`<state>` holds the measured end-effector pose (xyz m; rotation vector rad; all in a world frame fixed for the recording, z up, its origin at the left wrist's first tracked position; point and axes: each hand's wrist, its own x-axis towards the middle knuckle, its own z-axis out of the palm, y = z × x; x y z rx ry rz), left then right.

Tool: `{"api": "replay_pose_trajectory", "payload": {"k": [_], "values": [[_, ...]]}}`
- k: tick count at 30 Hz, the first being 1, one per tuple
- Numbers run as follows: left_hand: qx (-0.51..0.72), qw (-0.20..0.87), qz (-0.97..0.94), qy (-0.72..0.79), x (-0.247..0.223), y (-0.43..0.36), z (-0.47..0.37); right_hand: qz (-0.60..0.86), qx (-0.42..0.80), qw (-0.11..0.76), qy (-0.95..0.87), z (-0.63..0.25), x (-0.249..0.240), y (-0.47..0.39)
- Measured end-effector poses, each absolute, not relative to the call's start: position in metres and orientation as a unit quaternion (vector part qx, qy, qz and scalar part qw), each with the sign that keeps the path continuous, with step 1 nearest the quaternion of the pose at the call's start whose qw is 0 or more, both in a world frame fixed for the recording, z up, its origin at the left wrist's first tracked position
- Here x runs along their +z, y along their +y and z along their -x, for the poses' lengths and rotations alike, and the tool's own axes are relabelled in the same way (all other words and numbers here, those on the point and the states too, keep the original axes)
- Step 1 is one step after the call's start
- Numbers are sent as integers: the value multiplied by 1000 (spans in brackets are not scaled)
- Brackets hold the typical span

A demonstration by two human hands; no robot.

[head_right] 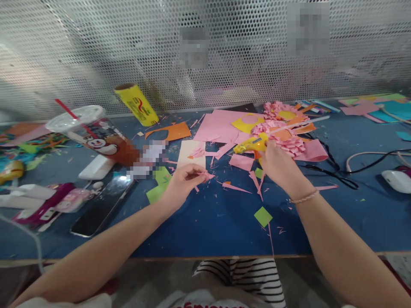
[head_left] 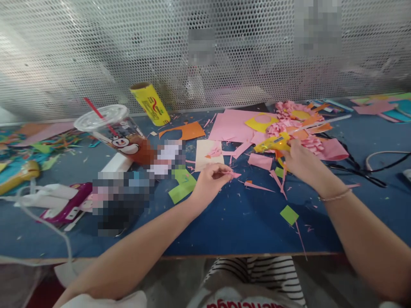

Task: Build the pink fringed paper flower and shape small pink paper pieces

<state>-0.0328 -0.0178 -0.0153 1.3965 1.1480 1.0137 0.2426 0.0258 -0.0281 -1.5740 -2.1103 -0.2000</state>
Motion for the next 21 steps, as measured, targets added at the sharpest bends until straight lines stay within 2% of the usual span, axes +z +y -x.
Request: {"api": "replay_pose_trajectory", "payload": {"k": [4, 10, 21], "values": [[469, 505, -538, 486, -20, -10, 37, 630, -59, 270, -725, -228, -9, 16], [495, 524, -498, 482, -18, -7, 38, 586, -109, 314, -739, -208, -4, 3], [466, 512, -527, 493, -14, -14, 34, 546, -157, 270, -778, -205, -12, 4]]}}
